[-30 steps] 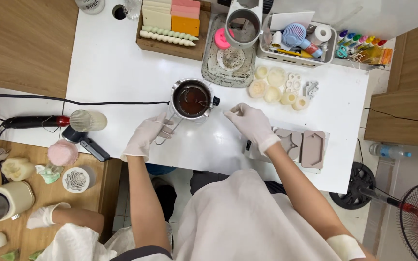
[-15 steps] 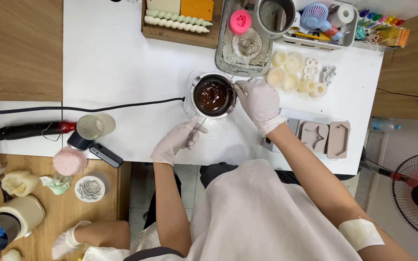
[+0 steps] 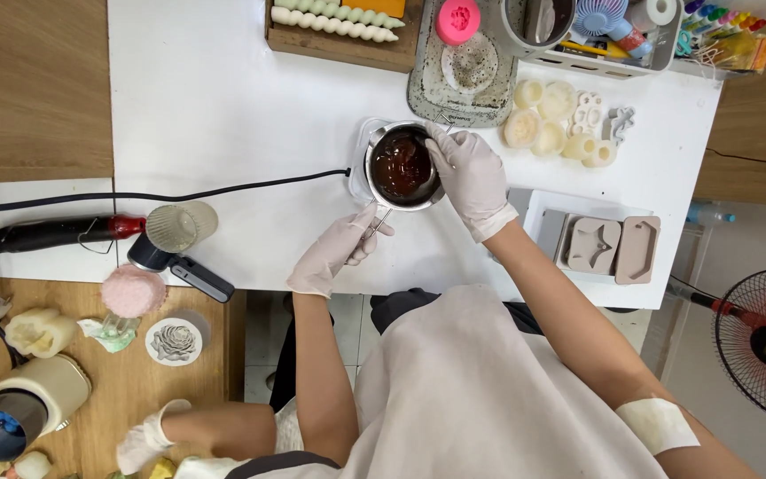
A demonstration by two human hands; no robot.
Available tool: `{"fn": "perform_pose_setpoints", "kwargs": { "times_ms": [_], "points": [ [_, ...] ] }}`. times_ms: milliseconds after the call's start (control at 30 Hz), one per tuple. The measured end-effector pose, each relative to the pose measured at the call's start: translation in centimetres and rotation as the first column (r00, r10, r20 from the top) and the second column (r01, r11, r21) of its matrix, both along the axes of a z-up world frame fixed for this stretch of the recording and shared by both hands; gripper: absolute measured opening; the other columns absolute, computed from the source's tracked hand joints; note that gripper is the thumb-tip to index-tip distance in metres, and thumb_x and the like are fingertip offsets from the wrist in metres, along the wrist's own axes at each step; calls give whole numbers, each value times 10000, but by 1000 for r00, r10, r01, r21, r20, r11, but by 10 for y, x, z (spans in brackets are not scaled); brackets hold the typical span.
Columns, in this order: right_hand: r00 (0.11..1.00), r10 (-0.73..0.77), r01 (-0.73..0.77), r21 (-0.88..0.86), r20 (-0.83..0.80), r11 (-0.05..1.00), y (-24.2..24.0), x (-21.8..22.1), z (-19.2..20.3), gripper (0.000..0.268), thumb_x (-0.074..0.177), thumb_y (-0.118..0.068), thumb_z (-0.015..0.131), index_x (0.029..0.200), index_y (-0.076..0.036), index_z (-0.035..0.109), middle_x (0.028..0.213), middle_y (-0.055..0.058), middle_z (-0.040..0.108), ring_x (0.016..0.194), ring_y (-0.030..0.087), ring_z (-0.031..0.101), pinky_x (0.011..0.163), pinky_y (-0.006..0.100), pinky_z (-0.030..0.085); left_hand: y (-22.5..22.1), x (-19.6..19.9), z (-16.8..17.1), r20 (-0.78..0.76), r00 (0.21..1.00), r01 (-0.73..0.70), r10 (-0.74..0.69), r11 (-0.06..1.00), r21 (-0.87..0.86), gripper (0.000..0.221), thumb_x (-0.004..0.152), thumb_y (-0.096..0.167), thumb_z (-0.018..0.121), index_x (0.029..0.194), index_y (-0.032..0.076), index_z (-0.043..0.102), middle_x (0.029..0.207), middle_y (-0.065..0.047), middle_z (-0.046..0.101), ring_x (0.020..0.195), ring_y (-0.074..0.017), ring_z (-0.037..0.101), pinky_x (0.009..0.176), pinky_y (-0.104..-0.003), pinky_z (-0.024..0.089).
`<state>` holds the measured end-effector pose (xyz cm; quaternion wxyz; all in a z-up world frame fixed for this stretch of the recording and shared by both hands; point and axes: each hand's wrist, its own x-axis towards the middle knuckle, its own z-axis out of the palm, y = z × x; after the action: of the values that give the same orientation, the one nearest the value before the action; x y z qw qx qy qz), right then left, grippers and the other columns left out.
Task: Pouring melted wax from a metal pot into star-shaped silicone molds using a spoon.
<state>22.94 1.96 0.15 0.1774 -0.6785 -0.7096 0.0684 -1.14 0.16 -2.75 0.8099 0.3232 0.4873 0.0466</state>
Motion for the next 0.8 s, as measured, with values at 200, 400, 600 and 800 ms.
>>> {"fn": "perform_pose_setpoints", "kwargs": {
  "times_ms": [200, 400, 600, 800],
  "points": [
    [875, -13, -76, -164, -484, 984, -2, -1, -9, 171, 991, -194, 680, 1147, -136, 720, 940, 92, 695, 836, 282, 696, 749, 390, 564, 1, 1, -3, 10, 1000, -15, 15, 1000, -23, 664, 1024, 580, 406, 1049, -8, 714, 589, 51, 407, 475, -72, 295, 432, -261, 225],
    [953, -48, -2, -164, -299, 986, 2, -6, -1, 139, 998, -170, 684, 1119, -133, 740, 873, 128, 669, 814, 318, 657, 736, 412, 535, 1, 8, 8, -96, 992, -76, 76, 997, 5, 626, 1024, 547, 441, 931, 2, 734, 553, 36, 431, 435, -71, 283, 411, -267, 213],
    [923, -42, -44, -211, -383, 976, -1, -5, 0, 162, 992, -174, 652, 1115, -143, 751, 895, 119, 682, 801, 296, 670, 746, 401, 547, -6, 13, -4, -204, 973, -102, 109, 994, 45, 608, 1003, 551, 488, 813, 28, 733, 539, 5, 505, 414, -79, 343, 403, -268, 253],
    [931, -23, -46, -181, -364, 982, -1, 2, 1, 184, 997, -170, 638, 1135, -138, 756, 893, 145, 680, 820, 325, 674, 765, 417, 545, -9, 19, 7, -274, 954, -105, 118, 992, 63, 639, 992, 588, 499, 782, 26, 720, 537, -9, 521, 413, -93, 380, 410, -280, 294]
  ]
}}
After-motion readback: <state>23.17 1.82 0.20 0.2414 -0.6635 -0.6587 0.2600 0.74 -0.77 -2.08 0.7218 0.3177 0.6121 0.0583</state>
